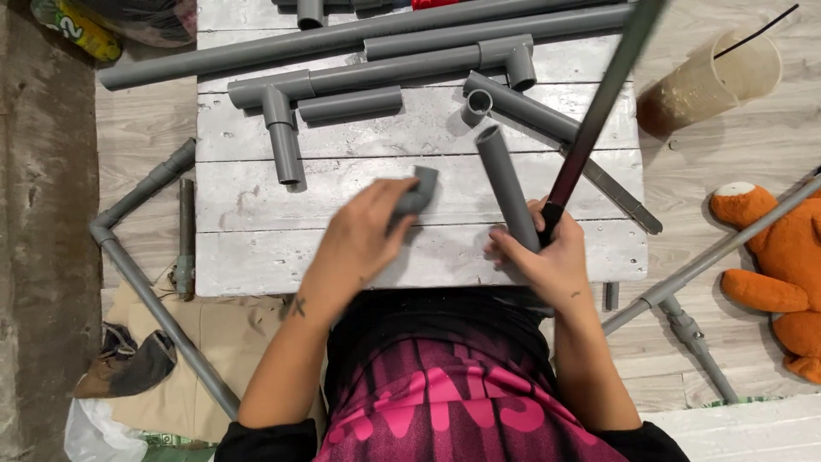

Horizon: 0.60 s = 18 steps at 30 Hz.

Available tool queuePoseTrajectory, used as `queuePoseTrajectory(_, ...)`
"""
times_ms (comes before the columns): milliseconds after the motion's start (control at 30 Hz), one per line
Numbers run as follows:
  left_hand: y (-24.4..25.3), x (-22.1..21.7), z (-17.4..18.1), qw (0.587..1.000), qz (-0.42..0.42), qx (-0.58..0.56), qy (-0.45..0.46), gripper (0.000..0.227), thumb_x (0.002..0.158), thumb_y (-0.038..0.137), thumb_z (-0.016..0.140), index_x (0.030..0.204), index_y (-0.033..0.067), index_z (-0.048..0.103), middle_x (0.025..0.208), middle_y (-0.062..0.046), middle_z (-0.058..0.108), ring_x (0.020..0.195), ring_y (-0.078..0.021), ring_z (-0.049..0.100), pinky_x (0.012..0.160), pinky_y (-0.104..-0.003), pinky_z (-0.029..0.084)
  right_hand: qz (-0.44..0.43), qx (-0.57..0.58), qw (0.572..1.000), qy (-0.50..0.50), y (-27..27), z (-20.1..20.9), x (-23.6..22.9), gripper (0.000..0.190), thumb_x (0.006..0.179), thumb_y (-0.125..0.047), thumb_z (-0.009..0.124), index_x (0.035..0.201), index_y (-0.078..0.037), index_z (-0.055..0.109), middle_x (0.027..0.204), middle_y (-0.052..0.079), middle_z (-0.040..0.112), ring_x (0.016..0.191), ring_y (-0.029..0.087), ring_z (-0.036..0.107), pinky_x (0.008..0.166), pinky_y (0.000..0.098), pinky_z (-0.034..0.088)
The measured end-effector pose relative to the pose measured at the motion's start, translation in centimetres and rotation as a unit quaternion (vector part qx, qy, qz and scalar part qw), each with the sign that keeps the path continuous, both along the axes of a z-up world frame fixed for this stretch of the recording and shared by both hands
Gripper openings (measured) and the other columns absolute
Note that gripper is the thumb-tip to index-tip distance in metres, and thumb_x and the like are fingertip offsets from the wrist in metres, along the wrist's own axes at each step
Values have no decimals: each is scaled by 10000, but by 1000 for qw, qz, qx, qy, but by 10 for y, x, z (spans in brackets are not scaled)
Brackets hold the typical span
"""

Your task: The person is filing the edges of PVC pipe sections and assembling them into a larger structure using various connectors.

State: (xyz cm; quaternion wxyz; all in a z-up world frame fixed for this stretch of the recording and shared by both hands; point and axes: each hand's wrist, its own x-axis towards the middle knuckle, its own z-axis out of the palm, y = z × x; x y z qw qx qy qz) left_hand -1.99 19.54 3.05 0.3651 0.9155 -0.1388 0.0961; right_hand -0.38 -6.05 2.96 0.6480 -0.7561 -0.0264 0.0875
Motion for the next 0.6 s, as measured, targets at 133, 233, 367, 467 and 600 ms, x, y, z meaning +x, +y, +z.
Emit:
queuePoseTrajectory(133, 17, 12, 13, 998, 29, 43, 43, 466, 873, 109, 760, 1317, 35, 638, 1082, -193, 689, 1003, -431, 696, 839, -525, 578, 40, -119, 991, -45, -30, -6, 5, 496, 784, -96, 906, 784, -84, 411, 743, 167, 675, 578, 236, 709, 501, 307, 523)
queuePoseTrajectory(233, 20, 19, 15, 995, 57, 74, 26, 437, 906, 114, 747, 1322, 39, 634, 1105, -190, 674, 1038, -437, 672, 852, -541, 562, 62, -216, 969, -102, -35, -4, 9, 525, 776, -188, 927, 769, -98, 411, 829, 140, 748, 566, 215, 639, 506, 304, 443)
queuePoseTrajectory(367, 9, 14, 28, 995, 46, 58, -71, 483, 846, 98, 818, 1299, 48, 659, 1329, -202, 581, 1250, -421, 525, 1007, -532, 462, 91, -262, 955, -109, -32, -1, 13, 544, 748, -248, 951, 771, -78, 435, 855, 169, 767, 664, 309, 721, 551, 333, 499)
queuePoseTrajectory(467, 1, 3, 35, 996, -41, -73, -22, 499, 859, 117, 807, 1321, 47, 634, 1312, -195, 621, 1230, -414, 586, 1013, -522, 498, 114, -265, 952, -107, -22, 11, 15, 545, 729, -233, 954, 775, -62, 439, 860, 193, 770, 760, 362, 753, 594, 358, 528)
queuePoseTrajectory(600, 2, 1, 22, 997, -47, -56, 5, 332, 883, 69, 788, 1205, 68, 706, 1114, -91, 701, 1035, -300, 691, 894, -395, 582, 135, -268, 947, -110, -13, 23, 16, 544, 703, -223, 962, 809, -44, 459, 872, 219, 769, 878, 417, 762, 663, 400, 560)
